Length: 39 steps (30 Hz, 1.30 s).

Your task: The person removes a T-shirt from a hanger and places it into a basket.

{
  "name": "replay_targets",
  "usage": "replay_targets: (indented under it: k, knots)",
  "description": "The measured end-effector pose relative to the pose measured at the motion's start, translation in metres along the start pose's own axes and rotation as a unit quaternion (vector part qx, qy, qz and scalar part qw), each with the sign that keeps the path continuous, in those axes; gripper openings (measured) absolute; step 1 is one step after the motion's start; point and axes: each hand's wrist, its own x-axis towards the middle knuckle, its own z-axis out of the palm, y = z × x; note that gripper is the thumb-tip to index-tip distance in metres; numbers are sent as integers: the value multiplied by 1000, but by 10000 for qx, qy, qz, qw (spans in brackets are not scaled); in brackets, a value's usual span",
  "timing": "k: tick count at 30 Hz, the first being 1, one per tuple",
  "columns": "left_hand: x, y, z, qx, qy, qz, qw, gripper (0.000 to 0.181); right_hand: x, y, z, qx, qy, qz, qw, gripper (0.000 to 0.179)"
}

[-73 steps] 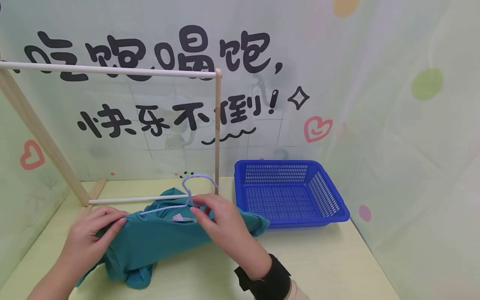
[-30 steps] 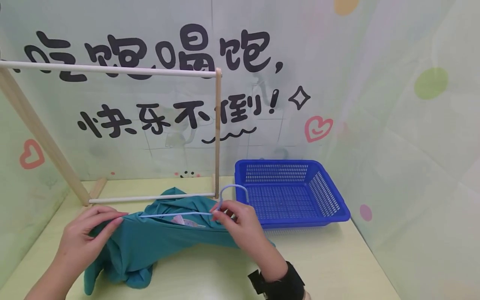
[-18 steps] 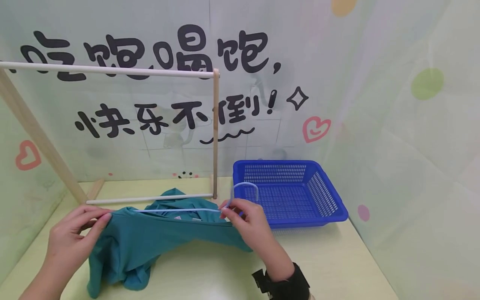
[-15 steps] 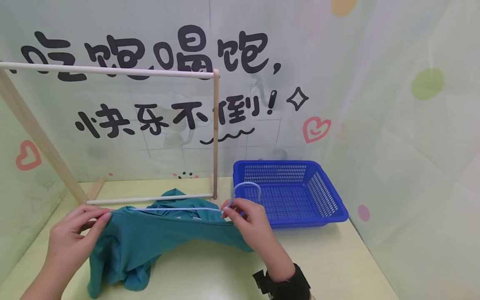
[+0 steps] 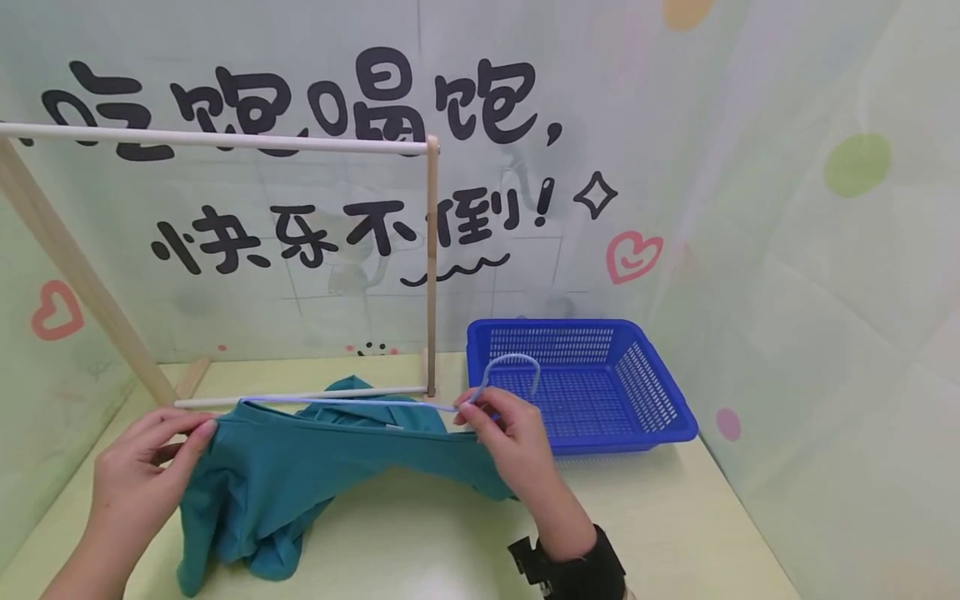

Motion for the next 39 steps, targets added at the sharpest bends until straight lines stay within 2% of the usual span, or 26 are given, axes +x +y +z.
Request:
replay_targets:
  k: [2, 6, 12, 17, 21, 24, 27, 30, 33, 36, 39]
  knots:
    - [0, -1, 0, -28, 0, 54, 10000, 14, 0, -1, -2, 282, 123, 88, 9995, 13]
    - [0, -3, 0, -3, -37, -30, 10000, 13, 0, -4, -5, 801, 283, 161, 9963, 15]
    - [-1, -5, 3, -60, -188, 9, 9998, 12, 1, -3, -3, 721, 33, 221, 9971, 17]
    - [-4, -9, 5, -19, -768, -14, 9970, 11, 1, -2, 0, 631, -123, 347, 9973, 15]
    - [-6, -12, 6, 122, -1316, -129, 9911, 11, 2, -2, 3, 472, -307, 367, 9977, 14]
    - [-7, -12, 7, 186, -1579, -75, 9873, 13, 3, -3, 4, 345, -431, 346, 9979, 14]
    - [-7, -12, 6, -30, -1517, -55, 9884, 23, 4, -3, 7, 184, -601, 264, 9977, 13]
    - [-5, -11, 4, -335, -1219, -137, 9919, 35, 4, -3, 9, -35, -780, 269, 9966, 14]
    - [-4, -6, 2, -611, -981, -86, 9933, 43, 3, -2, 12, -234, -963, 335, 9945, 14]
    - [-5, 4, 2, -576, -1024, 277, 9927, 46, 2, -3, 16, -392, -1149, 388, 9918, 14]
    - [-10, 16, 4, -197, -1242, 651, 9899, 45, 2, -4, 21, -581, -1287, 319, 9895, 13]
